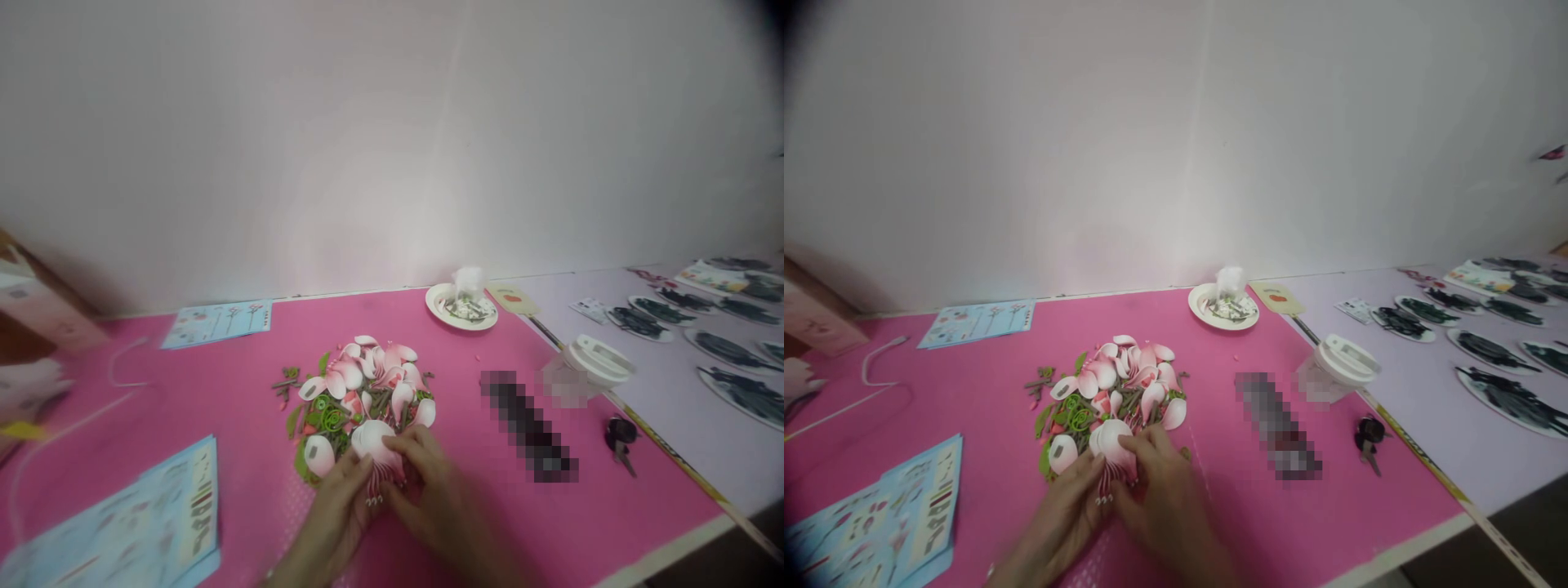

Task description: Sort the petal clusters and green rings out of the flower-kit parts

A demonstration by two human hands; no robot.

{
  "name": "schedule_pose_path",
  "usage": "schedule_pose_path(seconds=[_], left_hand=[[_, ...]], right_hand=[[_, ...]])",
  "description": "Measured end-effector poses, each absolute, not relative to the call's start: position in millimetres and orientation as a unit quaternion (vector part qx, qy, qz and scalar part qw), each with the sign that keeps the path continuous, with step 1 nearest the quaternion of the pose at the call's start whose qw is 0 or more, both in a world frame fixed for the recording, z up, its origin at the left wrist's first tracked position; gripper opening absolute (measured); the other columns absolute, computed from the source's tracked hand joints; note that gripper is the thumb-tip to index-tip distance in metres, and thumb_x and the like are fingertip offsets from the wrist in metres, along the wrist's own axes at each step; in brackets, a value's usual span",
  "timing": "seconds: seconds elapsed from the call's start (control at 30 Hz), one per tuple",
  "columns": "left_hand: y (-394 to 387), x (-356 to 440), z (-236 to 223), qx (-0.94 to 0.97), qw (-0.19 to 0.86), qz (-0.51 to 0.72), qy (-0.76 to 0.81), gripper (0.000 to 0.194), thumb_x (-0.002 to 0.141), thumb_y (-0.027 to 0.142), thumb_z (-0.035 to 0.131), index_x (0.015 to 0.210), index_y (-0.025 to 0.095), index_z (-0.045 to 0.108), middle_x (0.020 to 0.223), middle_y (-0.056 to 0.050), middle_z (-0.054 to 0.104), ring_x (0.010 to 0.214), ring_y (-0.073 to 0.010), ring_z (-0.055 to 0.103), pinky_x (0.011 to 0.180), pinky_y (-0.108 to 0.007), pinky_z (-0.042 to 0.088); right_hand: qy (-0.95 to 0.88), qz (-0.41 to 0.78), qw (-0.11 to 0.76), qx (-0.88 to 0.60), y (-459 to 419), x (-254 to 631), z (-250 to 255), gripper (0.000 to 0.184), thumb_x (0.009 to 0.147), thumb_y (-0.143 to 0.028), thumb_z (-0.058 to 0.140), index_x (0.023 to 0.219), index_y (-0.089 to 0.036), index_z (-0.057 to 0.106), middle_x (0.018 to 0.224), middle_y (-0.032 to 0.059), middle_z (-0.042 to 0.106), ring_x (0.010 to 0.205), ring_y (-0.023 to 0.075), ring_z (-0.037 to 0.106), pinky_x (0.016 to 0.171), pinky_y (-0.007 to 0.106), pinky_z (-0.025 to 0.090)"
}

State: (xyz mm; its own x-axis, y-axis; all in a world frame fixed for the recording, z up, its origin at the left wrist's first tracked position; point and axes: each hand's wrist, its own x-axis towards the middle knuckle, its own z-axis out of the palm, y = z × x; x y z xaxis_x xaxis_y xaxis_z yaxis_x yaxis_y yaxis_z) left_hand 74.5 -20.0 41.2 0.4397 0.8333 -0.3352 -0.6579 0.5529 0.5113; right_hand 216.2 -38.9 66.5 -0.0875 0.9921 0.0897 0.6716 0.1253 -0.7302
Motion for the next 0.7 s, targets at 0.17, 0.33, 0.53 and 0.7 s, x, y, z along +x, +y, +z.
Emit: schedule_pose_path(seconds=[0.17,0.33,0.53,0.7], left_hand=[[-19.5,74.2,40.0,0.142,0.835,0.45,0.283,0.03,0.082,0.018,0.066,0.113,0.016,0.066,0.105,-0.009,0.073,0.103,-0.023,0.066,0.092,-0.033,0.05],[-16.9,72.5,36.6,0.104,0.829,0.46,0.301,0.028,0.082,0.025,0.066,0.107,0.012,0.067,0.095,-0.011,0.075,0.095,-0.0258,0.069,0.088,-0.038,0.054],[-16.5,69.0,34.4,0.116,0.824,0.438,0.34,0.018,0.078,0.024,0.07,0.089,0.011,0.07,0.082,-0.011,0.075,0.076,-0.0248,0.071,0.084,-0.044,0.055],[-19.7,69.9,32.7,0.101,0.846,0.41,0.326,0.017,0.074,0.026,0.072,0.085,0.012,0.071,0.082,-0.01,0.075,0.085,-0.0267,0.07,0.087,-0.046,0.054]], right_hand=[[-0.686,0.267,0.308,-0.603,-43.0,212.0,68.4,0.034,0.076,-0.019,0.065,0.108,-0.026,0.063,0.095,0.0023,0.059,0.075,0.0164,0.057,0.064,0.025,0.045],[-0.654,0.323,0.36,-0.581,-31.0,235.9,78.0,0.027,0.085,-0.032,0.059,0.11,-0.025,0.065,0.098,0.0039,0.065,0.08,0.0178,0.06,0.067,0.026,0.046],[-0.582,0.195,0.289,-0.734,9.6,300.1,61.1,0.023,0.085,-0.026,0.054,0.098,-0.016,0.07,0.093,0.0096,0.07,0.081,0.0207,0.063,0.072,0.03,0.043],[-0.566,0.177,0.247,-0.766,22.5,295.1,38.6,0.014,0.078,-0.021,0.059,0.085,-0.016,0.07,0.08,0.008,0.069,0.074,0.0192,0.061,0.066,0.027,0.038]])
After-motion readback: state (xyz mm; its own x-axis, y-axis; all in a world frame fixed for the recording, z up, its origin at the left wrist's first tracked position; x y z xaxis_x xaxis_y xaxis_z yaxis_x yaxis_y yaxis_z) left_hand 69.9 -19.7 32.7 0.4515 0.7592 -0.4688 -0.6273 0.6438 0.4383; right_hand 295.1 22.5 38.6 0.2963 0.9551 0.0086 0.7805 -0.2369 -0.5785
